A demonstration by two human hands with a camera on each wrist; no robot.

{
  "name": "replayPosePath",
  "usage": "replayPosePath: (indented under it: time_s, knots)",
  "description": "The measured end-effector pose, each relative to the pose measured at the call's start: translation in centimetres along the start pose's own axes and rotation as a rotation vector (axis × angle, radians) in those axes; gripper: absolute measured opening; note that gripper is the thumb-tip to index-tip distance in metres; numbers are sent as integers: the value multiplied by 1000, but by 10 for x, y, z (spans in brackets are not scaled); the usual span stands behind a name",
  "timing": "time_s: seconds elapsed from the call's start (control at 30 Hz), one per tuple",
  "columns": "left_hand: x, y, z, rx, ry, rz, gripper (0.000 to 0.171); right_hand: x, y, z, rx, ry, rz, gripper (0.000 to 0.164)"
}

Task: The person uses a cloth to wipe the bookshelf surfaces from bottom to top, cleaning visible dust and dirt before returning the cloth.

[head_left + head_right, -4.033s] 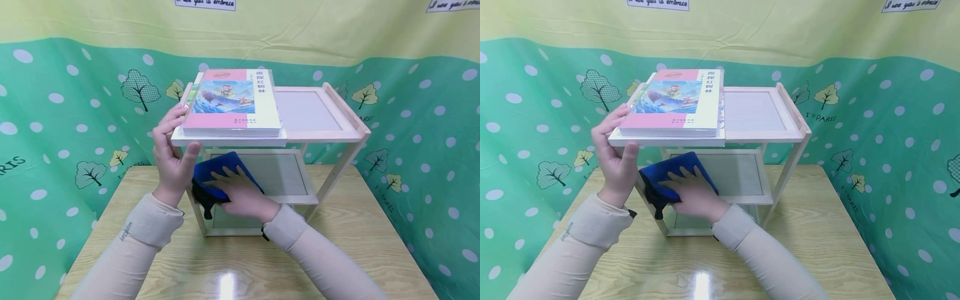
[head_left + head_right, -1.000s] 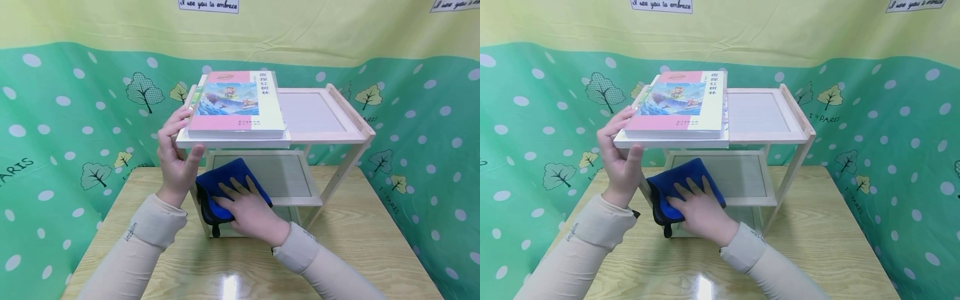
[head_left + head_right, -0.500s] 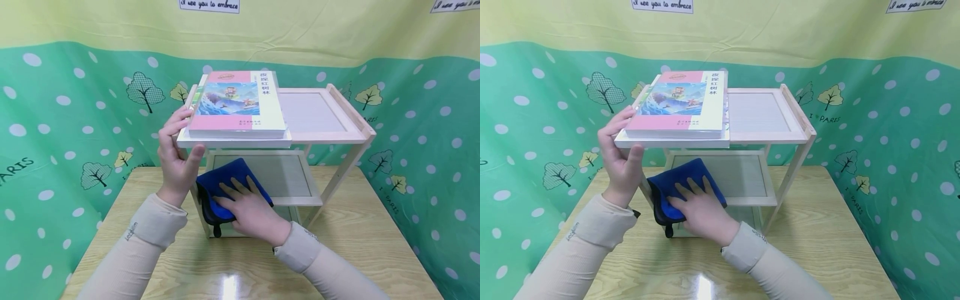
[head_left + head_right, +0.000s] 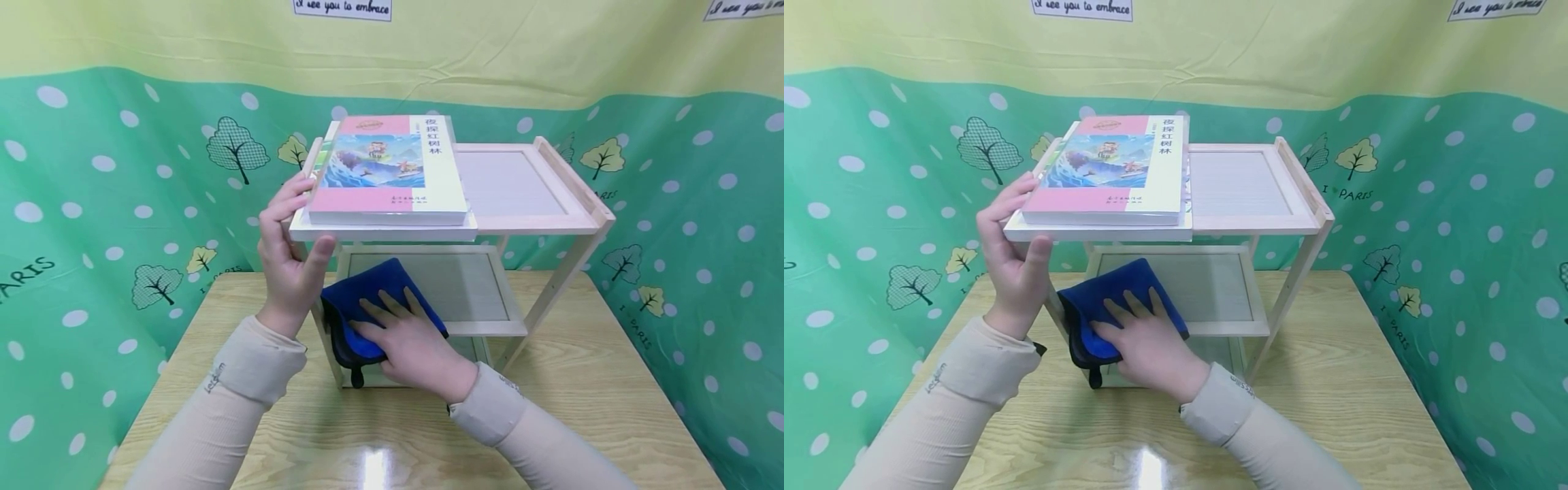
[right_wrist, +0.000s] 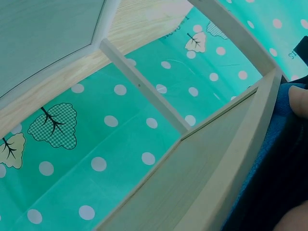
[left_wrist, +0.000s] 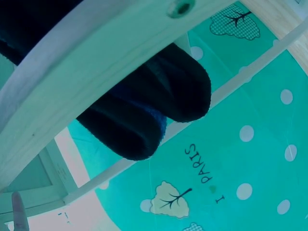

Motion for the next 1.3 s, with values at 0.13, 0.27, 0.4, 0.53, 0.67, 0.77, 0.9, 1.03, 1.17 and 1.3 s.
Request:
replayPosePath:
  time_s: [0.13,0.27,0.4,0.53,0.67,0.77,0.9,1.03,1.17,1.3]
  knots:
    - [0,0,0,1,1,-3,79,0,1,-2,-2,-3,2,63]
    - [-1,0,0,0,3,-5,79,1,1,-3,-1,1,6,63]
    - [-1,0,0,0,2,-3,79,2,2,-4,-2,-1,7,63]
    - [0,0,0,4,2,-1,80,3,3,-6,-12,-11,18,63]
    - [0,0,0,6,2,3,80,4,4,-9,-18,-19,41,64]
    - [0,0,0,6,1,6,80,5,5,-11,-19,-15,54,64]
    - [0,0,0,7,3,7,80,6,6,-14,-21,-9,59,63]
    - [0,0,0,6,5,9,80,6,8,-16,-23,-4,67,63]
    - [0,0,0,5,5,8,80,6,11,-18,-22,6,86,65]
    - [0,0,0,3,5,6,80,6,13,-20,-25,15,102,66]
Point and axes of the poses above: each hand's wrist, its own z-axis towards the middle knuckle, its own x-axis out of the back of the hand, y = z × x, the point moved 4 cm from there along z, towards the middle knuckle, and after that the axes turned 10 degrees about z, right-handed, at the moved point
